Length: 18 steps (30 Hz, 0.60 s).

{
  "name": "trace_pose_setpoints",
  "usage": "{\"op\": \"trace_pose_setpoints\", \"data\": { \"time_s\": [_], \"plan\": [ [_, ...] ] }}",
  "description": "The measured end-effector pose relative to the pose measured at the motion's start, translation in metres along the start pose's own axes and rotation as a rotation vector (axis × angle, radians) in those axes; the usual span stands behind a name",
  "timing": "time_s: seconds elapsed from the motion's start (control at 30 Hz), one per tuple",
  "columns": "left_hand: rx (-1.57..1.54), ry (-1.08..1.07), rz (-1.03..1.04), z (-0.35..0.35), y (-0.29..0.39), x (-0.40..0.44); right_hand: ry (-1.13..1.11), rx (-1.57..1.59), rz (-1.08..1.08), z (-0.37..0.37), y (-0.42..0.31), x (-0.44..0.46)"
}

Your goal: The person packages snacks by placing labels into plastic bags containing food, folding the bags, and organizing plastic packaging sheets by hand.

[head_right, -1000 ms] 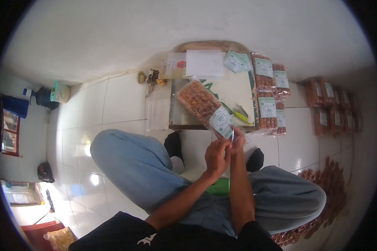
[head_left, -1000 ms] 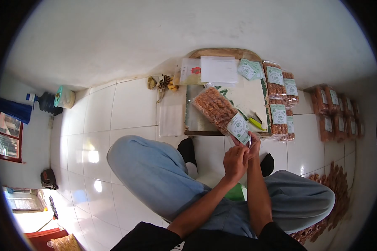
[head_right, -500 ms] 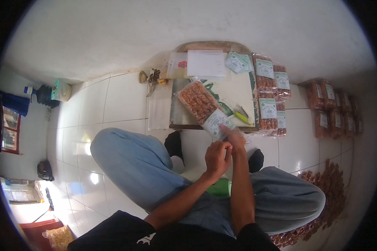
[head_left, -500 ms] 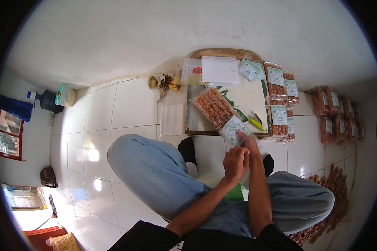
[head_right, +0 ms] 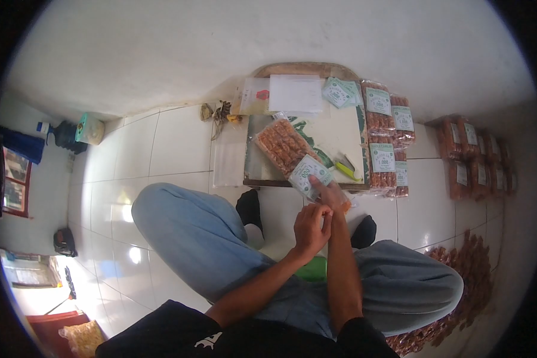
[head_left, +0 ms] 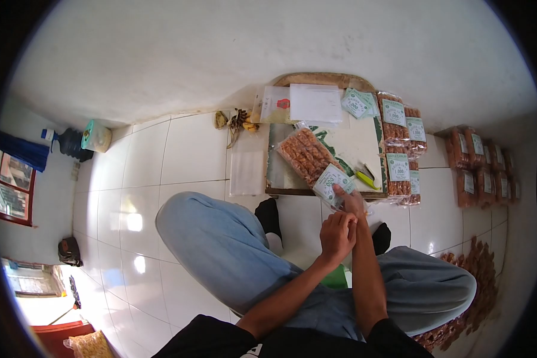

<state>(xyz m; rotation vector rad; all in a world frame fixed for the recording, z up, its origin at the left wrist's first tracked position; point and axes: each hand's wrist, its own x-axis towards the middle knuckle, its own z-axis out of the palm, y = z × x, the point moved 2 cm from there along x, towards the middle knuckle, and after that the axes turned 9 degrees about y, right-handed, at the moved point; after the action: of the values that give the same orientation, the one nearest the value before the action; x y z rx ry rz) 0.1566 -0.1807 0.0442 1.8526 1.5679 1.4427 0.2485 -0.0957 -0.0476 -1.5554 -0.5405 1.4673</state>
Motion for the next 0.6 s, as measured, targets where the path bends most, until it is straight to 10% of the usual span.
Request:
{"op": "trace_pose_setpoints", "data": {
  "time_s": [0.6],
  "plan": [
    [-0.018, 0.003, -0.057, 0.002, -0.001, -0.003, 0.034, -0.148, 0.021, -0.002, -0.004, -0.011]
  ]
}}
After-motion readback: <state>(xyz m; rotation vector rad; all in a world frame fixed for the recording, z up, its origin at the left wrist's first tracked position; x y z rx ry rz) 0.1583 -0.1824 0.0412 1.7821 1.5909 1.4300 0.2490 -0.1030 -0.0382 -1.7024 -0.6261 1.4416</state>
